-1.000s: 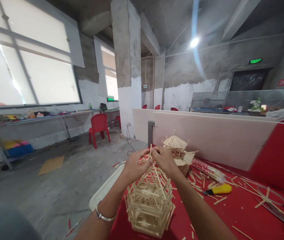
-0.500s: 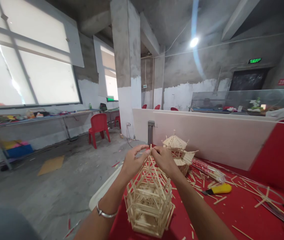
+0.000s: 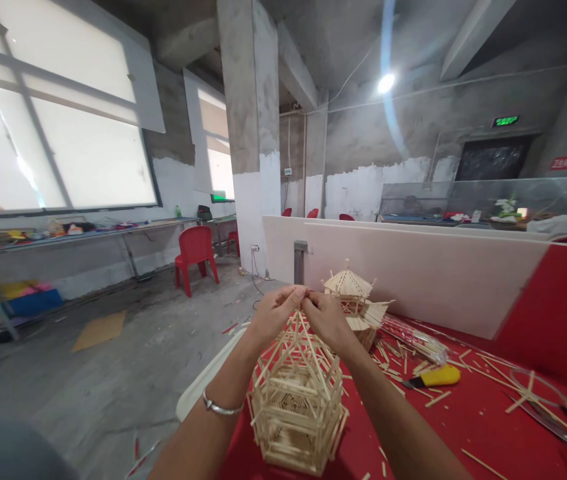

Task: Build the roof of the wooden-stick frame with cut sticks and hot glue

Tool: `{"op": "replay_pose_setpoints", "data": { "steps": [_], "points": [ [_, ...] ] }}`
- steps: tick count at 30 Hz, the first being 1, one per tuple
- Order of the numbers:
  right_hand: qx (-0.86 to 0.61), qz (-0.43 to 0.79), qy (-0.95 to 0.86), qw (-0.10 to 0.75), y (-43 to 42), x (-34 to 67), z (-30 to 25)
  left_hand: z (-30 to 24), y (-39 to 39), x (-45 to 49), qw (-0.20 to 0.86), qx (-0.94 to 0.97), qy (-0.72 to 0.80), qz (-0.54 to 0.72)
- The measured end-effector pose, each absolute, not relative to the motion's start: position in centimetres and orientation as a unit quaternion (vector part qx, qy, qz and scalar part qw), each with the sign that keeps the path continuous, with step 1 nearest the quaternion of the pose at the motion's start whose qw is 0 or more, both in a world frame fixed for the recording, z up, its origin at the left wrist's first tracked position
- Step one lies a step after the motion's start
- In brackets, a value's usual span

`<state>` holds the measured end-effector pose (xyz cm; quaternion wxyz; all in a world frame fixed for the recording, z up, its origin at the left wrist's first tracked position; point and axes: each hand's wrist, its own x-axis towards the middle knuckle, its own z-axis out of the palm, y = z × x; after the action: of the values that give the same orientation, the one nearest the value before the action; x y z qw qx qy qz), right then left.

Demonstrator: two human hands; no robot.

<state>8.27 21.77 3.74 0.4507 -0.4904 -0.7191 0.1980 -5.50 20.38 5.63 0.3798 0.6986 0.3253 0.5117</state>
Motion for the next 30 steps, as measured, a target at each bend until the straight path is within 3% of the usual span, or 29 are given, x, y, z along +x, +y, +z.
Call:
{"op": "replay_pose_setpoints", "data": {
  "steps": [30],
  "points": [
    [-0.502,0.186,-0.731,0.423,21.42,8.23,4.00,4.81,20.89,-5.41,0.383,0.682,0.332,0.526]
  ]
}}
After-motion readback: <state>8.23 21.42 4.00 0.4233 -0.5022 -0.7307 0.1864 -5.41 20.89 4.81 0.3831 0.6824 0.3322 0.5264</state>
